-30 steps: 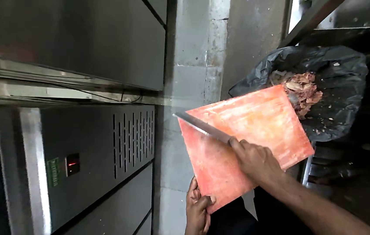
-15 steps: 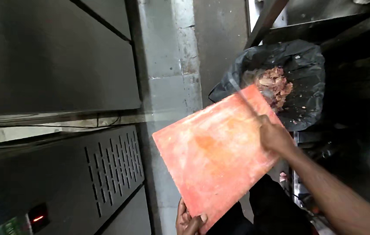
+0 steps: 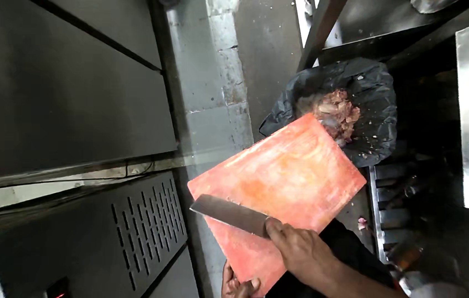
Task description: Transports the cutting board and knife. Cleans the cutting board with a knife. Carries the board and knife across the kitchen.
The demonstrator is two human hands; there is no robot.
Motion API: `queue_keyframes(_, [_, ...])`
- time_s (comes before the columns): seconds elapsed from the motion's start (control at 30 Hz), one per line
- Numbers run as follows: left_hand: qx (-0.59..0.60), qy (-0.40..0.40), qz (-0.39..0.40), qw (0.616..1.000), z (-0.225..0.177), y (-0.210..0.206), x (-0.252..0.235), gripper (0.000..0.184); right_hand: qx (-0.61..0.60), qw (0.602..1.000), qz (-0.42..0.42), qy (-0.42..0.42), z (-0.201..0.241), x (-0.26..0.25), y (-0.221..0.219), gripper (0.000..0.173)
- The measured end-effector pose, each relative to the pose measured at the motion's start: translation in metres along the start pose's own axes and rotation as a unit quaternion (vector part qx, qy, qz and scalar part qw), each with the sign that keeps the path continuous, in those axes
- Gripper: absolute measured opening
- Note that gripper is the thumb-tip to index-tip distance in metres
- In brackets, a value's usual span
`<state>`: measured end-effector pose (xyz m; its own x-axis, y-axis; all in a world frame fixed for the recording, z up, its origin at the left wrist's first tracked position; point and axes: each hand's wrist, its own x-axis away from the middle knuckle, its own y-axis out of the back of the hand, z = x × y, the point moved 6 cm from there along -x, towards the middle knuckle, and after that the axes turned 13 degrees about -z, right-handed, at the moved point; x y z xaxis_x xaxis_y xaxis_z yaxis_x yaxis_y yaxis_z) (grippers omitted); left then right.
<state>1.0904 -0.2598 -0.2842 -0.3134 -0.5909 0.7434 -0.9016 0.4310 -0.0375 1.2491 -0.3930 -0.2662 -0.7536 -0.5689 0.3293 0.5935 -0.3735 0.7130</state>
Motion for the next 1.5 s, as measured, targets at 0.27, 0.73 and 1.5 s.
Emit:
queue_keyframes(0.27, [0.005,-0.018,0.035,0.999,0.005,0.004,-0.012,0.071,0.092,0.906,-0.029,-0.412,-0.252,-0.067,0.079,0.038])
queue_keyframes(0.73, [-0.013,-0.008,0.020,1.000,0.014,0.010,-0.010,0.071,-0.031,0.963,0.169,-0.207,-0.105,0.010,0.024,0.038])
queue_keyframes(1.5, [-0.010,0.024,-0.010,1.000,0.010,0.007,-0.014,0.075,0.094,0.962,0.080,-0.243,-0.158,-0.006,0.023,0.045])
